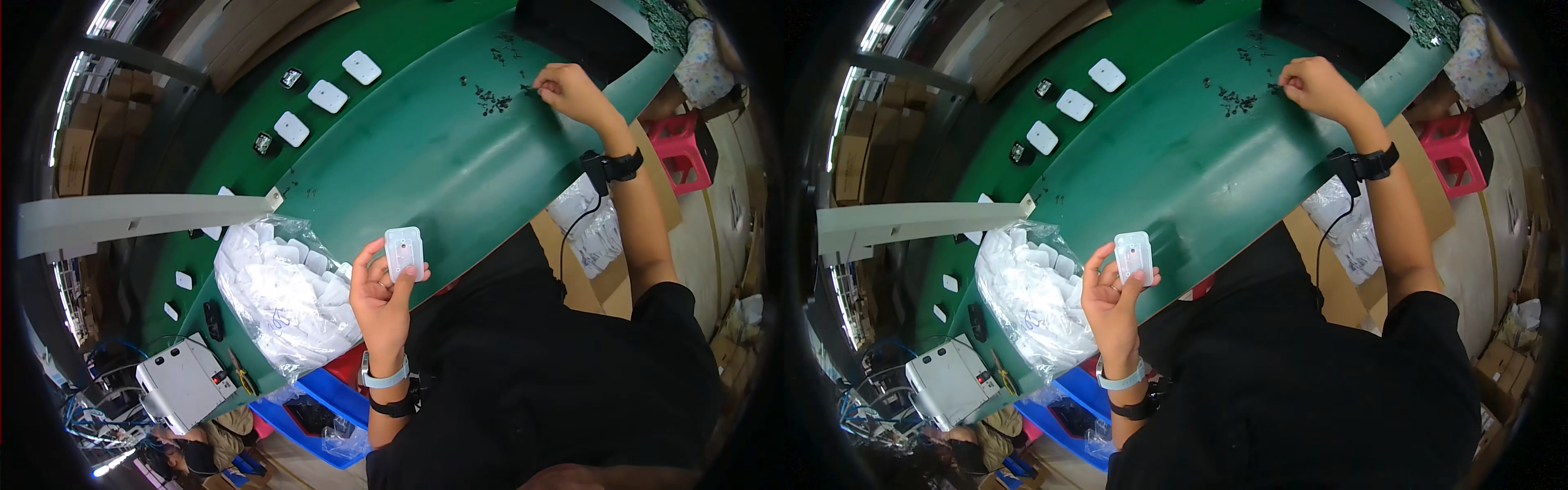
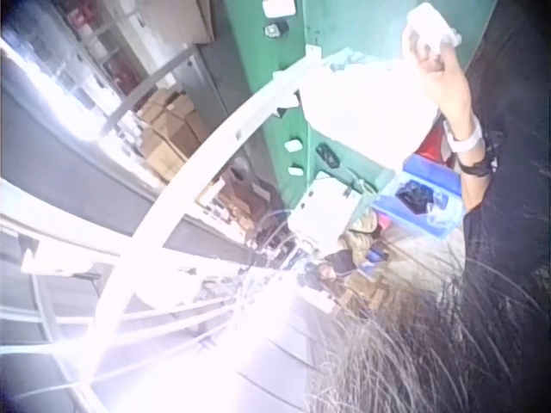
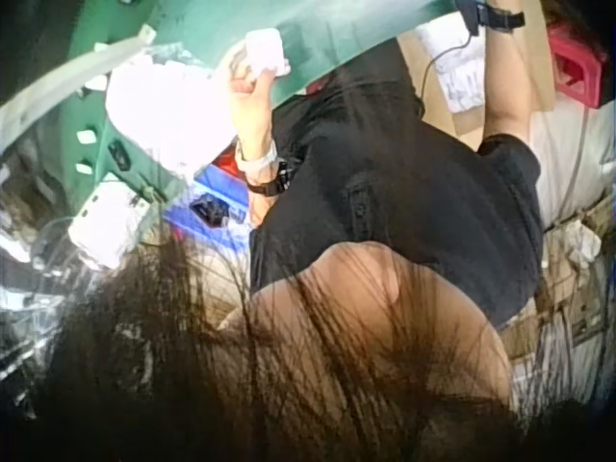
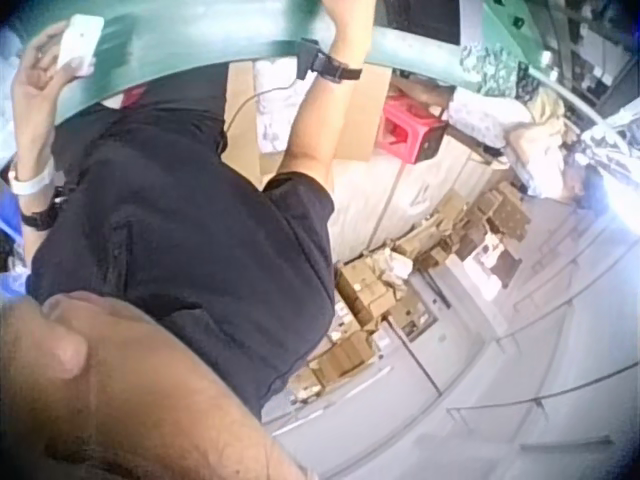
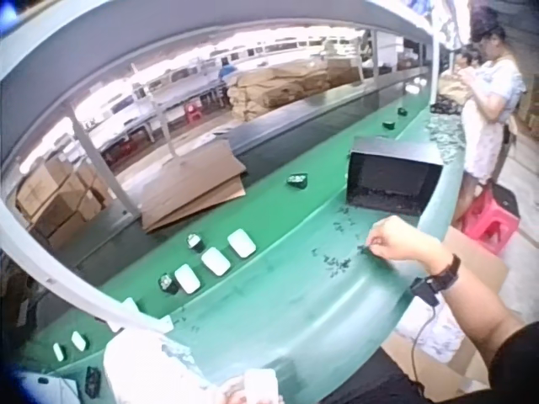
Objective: The person repeatedly picks up small white plastic cases and green circuit boards from a green workbench, inserts the boards into the cases, and places the assembled units on the table. The person handles items one at a time in a repetitive sequence.
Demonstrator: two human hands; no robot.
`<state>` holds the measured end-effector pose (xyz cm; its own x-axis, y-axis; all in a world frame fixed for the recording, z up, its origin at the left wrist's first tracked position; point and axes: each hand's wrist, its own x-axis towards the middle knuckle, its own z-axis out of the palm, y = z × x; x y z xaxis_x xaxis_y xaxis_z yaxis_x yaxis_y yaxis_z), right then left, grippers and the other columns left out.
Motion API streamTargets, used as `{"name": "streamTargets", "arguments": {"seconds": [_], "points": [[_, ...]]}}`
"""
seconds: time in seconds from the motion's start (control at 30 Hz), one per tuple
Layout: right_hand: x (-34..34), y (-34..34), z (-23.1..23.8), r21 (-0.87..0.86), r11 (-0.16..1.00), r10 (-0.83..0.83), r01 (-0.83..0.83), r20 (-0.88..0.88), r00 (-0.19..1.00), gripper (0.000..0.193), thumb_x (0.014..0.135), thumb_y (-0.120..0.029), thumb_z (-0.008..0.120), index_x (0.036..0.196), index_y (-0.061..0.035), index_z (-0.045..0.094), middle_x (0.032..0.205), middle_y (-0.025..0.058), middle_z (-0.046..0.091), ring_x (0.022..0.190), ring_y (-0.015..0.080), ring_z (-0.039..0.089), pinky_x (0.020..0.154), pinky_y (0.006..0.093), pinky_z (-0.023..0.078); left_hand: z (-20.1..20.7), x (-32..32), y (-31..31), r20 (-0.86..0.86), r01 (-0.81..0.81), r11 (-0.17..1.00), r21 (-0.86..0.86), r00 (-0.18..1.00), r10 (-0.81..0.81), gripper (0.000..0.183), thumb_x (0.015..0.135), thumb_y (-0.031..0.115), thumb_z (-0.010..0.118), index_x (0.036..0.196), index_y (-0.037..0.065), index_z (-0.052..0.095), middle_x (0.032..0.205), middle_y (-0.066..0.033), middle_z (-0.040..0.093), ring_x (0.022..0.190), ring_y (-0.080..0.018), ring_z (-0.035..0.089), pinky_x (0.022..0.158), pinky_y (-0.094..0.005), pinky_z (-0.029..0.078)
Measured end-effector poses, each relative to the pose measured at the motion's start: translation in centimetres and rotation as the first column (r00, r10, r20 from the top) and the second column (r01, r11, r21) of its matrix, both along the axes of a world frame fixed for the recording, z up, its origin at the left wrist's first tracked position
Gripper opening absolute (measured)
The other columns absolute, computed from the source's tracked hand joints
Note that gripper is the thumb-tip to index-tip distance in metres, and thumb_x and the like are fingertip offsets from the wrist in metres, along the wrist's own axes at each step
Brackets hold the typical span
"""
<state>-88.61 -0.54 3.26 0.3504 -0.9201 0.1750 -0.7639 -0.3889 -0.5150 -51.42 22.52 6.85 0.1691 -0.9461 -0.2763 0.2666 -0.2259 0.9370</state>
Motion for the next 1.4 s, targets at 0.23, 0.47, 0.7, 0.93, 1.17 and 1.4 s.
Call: {"name": "streamTargets", "arguments": {"seconds": [0.23,0.47,0.7,0.93,1.17,1.4], "points": [[1.9,-0.6,-1.1,0.007,0.996,0.084,-0.084,-0.158,0.984,0.014,0.077,0.0,0.065,0.089,0.0037,0.07,0.087,0.0159,0.068,0.081,0.0306,0.066,0.075,0.037,0.055,0.2,-0.4,-0.5,0.015,0.02,1.0,0.005,1.0,-0.02,0.051,0.088,-0.013,0.06,0.135,-0.005,0.043,0.111,-0.0196,0.067,0.093,-0.0268,0.071,0.08,-0.039,0.062],[4.1,2.0,1.3,0.167,0.982,0.034,-0.089,0.306,0.951,0.01,0.084,-0.003,0.066,0.091,0.004,0.068,0.085,0.0103,0.067,0.071,0.0194,0.064,0.071,0.0303,0.054,0.9,-0.6,-0.5,-0.009,0.025,1.0,-0.008,1.0,-0.025,0.053,0.088,-0.014,0.06,0.136,-0.005,0.041,0.112,-0.021,0.067,0.094,-0.0274,0.071,0.081,-0.0383,0.062],[13.9,10.0,7.0,0.006,0.878,0.368,-0.479,0.631,0.683,0.006,0.084,0.0,0.067,0.09,-0.0006,0.067,0.089,0.0069,0.067,0.081,0.0164,0.064,0.071,0.0285,0.051,2.5,-1.9,-1.1,-0.019,0.101,0.994,-0.052,0.995,-0.102,0.052,0.09,-0.013,0.06,0.138,-0.007,0.04,0.115,-0.0207,0.066,0.095,-0.0258,0.071,0.082,-0.0354,0.062],[20.0,13.7,6.1,-0.059,0.905,0.331,-0.42,0.718,0.612,0.009,0.081,0.0,0.07,0.09,-0.0013,0.068,0.093,0.0076,0.058,0.082,0.0187,0.058,0.071,0.0302,0.048,3.6,-1.7,0.0,0.083,0.021,0.988,-0.152,0.997,-0.008,0.054,0.091,-0.012,0.06,0.14,-0.005,0.041,0.117,-0.016,0.065,0.1,-0.021,0.07,0.081,-0.028,0.061],[21.9,15.5,5.8,-0.046,0.954,0.237,-0.297,0.723,0.649,0.009,0.08,-0.001,0.071,0.089,-0.0022,0.069,0.093,0.0064,0.053,0.081,0.0174,0.056,0.072,0.0289,0.047,3.7,-1.8,0.6,0.099,-0.068,0.97,-0.235,0.991,0.093,0.052,0.09,-0.012,0.061,0.138,-0.006,0.042,0.12,-0.0167,0.063,0.106,-0.0238,0.069,0.08,-0.028,0.062],[22.2,16.3,5.9,0.036,0.965,0.133,-0.26,0.785,0.605,0.011,0.081,0.001,0.07,0.09,-0.003,0.066,0.104,0.0059,0.055,0.083,0.0136,0.055,0.072,0.0279,0.047,3.3,-2.0,0.7,0.081,-0.072,0.948,-0.311,0.992,0.102,0.051,0.09,-0.013,0.06,0.137,-0.007,0.042,0.12,-0.0177,0.062,0.108,-0.0247,0.068,0.086,-0.0293,0.059]]}}
